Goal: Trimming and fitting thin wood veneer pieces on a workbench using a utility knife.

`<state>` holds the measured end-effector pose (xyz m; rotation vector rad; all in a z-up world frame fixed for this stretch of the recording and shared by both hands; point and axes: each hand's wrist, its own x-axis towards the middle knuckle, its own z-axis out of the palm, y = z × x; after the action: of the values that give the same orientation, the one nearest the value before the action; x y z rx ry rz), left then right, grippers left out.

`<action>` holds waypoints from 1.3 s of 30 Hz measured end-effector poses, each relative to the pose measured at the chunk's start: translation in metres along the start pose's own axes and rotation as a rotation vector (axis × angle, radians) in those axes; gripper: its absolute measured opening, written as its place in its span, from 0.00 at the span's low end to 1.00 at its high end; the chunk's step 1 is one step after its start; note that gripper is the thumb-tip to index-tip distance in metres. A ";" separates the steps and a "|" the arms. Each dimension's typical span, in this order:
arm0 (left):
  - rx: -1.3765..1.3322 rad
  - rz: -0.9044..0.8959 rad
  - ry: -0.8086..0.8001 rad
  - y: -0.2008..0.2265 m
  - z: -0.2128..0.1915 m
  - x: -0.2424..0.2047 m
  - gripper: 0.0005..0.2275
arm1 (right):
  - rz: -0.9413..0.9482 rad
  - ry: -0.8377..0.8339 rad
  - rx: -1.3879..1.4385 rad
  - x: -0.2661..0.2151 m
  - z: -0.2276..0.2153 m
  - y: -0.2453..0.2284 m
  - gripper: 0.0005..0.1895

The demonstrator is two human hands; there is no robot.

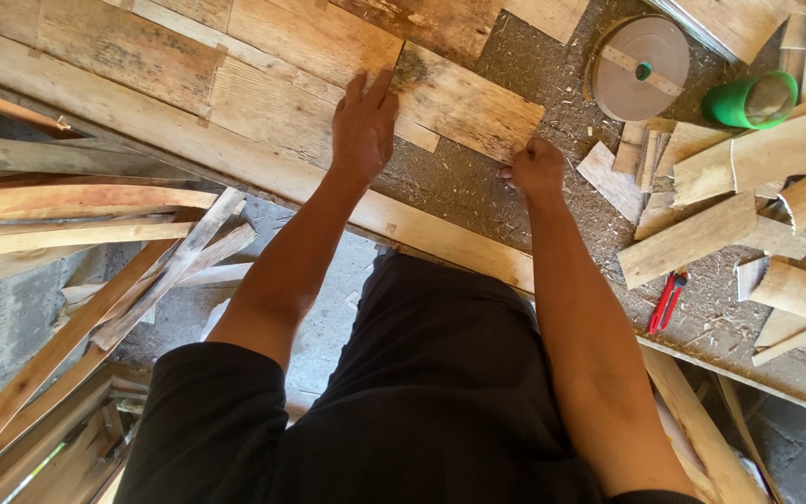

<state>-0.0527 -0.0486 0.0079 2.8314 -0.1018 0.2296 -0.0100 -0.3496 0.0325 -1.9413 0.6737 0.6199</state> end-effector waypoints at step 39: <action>-0.248 -0.207 -0.161 0.208 0.003 -0.016 0.34 | 0.205 0.606 -0.539 -0.105 -0.269 0.238 0.25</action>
<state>-0.0877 -0.2474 0.0621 2.5844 0.1203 -0.0536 -0.2094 -0.6638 0.0672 -2.6228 1.1824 0.3437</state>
